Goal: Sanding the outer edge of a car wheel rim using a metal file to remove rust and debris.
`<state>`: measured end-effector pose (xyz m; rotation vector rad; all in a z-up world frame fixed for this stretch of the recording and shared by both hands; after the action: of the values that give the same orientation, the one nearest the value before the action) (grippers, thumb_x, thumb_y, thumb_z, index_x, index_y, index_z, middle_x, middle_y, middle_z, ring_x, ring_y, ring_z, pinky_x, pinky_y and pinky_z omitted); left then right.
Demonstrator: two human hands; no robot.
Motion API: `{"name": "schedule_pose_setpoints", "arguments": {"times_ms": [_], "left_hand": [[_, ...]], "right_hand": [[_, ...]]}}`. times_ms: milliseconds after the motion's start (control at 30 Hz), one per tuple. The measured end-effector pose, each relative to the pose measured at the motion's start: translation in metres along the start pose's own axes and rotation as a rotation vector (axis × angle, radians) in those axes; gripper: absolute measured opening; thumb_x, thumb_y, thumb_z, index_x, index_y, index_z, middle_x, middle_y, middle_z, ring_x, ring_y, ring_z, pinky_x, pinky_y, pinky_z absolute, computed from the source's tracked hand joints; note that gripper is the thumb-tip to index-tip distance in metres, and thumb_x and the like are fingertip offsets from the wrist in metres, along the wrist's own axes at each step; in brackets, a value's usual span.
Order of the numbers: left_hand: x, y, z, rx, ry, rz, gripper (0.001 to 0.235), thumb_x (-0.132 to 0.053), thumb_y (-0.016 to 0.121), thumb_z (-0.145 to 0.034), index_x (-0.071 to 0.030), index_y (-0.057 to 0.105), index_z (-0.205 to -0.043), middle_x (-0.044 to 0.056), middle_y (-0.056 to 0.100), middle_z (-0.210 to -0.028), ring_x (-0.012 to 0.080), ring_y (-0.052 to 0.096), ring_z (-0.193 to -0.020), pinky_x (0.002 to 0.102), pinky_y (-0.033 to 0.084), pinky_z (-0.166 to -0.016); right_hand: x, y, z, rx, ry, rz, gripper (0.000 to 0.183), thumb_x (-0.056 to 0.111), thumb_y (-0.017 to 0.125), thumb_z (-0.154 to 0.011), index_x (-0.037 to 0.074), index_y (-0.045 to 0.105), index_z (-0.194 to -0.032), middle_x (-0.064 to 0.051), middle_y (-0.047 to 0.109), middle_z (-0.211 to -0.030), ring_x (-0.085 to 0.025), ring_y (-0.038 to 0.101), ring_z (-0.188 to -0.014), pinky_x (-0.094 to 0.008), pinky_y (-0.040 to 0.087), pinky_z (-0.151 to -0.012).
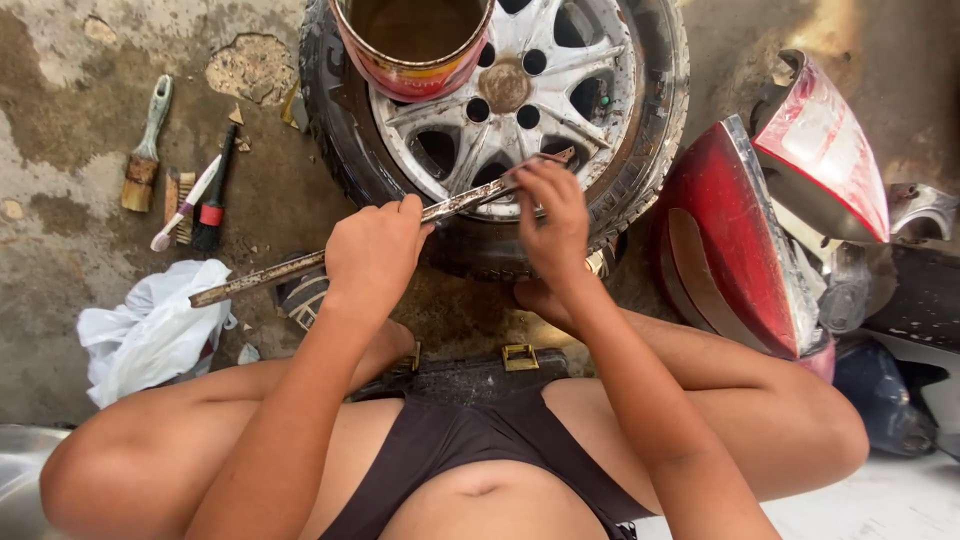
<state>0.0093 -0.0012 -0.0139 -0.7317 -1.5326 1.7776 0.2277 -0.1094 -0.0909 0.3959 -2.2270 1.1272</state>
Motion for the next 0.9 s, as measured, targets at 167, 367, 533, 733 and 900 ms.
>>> {"name": "schedule_pose_setpoints", "arguments": {"times_ms": [167, 367, 533, 733, 900], "left_hand": [[-0.002, 0.014, 0.001, -0.108, 0.014, -0.001, 0.028, -0.043, 0.068, -0.095, -0.017, 0.062, -0.09, -0.001, 0.062, -0.066, 0.0176, 0.066, -0.055, 0.033, 0.057, -0.047], [-0.003, 0.026, -0.004, -0.087, 0.001, 0.012, 0.028, -0.041, 0.07, -0.095, -0.016, 0.061, -0.085, -0.001, 0.061, -0.064, 0.0176, 0.066, -0.055, 0.032, 0.058, -0.05], [-0.005, 0.023, 0.0, -0.103, 0.002, 0.006, 0.031, -0.045, 0.07, -0.095, -0.017, 0.06, -0.086, -0.002, 0.061, -0.065, 0.0155, 0.067, -0.057, 0.031, 0.059, -0.053], [-0.007, 0.016, 0.002, -0.128, 0.009, -0.013, 0.034, -0.048, 0.074, -0.092, -0.018, 0.059, -0.087, -0.002, 0.062, -0.064, 0.0145, 0.067, -0.058, 0.029, 0.06, -0.055], [-0.007, 0.005, 0.003, -0.157, -0.004, 0.012, 0.036, -0.05, 0.076, -0.088, -0.018, 0.06, -0.087, -0.002, 0.064, -0.066, 0.0161, 0.069, -0.059, 0.031, 0.06, -0.055]], "right_hand": [[0.032, -0.002, -0.007, 0.052, 0.001, -0.062, 0.026, -0.002, 0.068, -0.095, 0.009, 0.075, -0.118, -0.013, 0.072, -0.115, -0.036, 0.066, -0.116, -0.047, 0.054, -0.101], [0.031, 0.002, 0.005, 0.042, 0.043, 0.038, 0.026, -0.005, 0.063, -0.098, 0.004, 0.073, -0.121, -0.019, 0.071, -0.122, -0.037, 0.063, -0.121, -0.045, 0.052, -0.102], [0.006, -0.001, 0.004, 0.035, 0.101, 0.038, 0.03, -0.007, 0.059, -0.1, 0.005, 0.072, -0.124, -0.019, 0.069, -0.125, -0.035, 0.062, -0.123, -0.046, 0.05, -0.107], [0.019, -0.001, 0.004, 0.046, 0.074, -0.018, 0.029, -0.006, 0.059, -0.1, 0.007, 0.073, -0.123, -0.018, 0.068, -0.129, -0.034, 0.059, -0.127, -0.045, 0.051, -0.107], [0.065, 0.003, 0.006, 0.029, 0.107, -0.009, 0.027, -0.004, 0.062, -0.101, 0.004, 0.071, -0.126, -0.017, 0.069, -0.13, -0.033, 0.059, -0.129, -0.045, 0.053, -0.106]]}}
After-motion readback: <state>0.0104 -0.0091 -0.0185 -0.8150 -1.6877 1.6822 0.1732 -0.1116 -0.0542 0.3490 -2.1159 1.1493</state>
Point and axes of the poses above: each hand's wrist, its own z-axis away from the middle knuckle, its own y-axis out of the palm, x = y × z, the point moved 1 cm from there along -z, towards the middle knuckle
